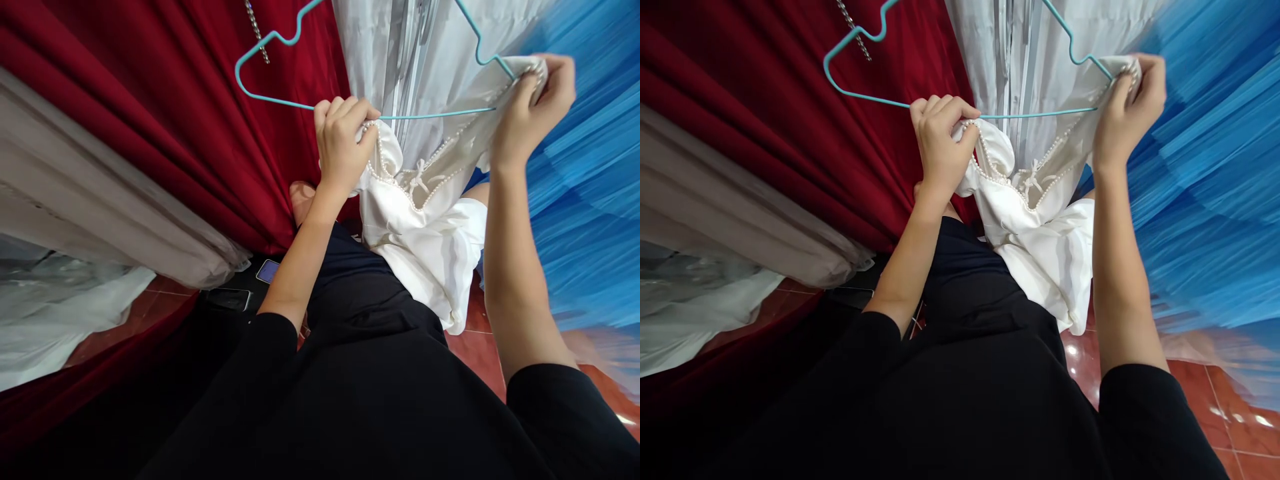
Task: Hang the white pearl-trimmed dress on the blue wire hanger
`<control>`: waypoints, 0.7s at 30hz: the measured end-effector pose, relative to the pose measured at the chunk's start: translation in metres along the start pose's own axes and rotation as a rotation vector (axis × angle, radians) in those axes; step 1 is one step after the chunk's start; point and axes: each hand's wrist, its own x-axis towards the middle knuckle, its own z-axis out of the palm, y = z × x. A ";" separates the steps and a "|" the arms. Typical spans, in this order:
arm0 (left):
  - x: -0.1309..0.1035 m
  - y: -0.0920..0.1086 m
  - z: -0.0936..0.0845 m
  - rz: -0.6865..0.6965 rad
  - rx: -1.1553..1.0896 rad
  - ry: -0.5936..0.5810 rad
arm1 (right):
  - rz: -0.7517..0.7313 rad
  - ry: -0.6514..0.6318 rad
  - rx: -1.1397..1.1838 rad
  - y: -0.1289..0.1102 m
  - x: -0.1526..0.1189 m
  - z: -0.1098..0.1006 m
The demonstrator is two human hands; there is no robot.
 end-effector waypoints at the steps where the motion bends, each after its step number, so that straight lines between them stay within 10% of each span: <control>1: 0.000 -0.002 0.000 -0.011 -0.017 0.005 | -0.003 0.016 -0.012 -0.005 -0.016 -0.001; 5: 0.004 -0.007 -0.002 -0.012 0.021 0.008 | 0.093 0.024 0.043 0.000 -0.052 0.004; 11: 0.001 0.000 0.007 0.056 0.073 0.004 | 0.282 0.065 0.217 0.044 -0.035 -0.001; 16: -0.006 0.008 0.026 0.013 0.003 0.027 | -0.120 0.086 0.097 -0.025 -0.051 -0.031; 21: -0.008 0.017 0.024 -0.013 -0.023 0.046 | -0.333 -0.322 0.103 -0.083 -0.050 -0.017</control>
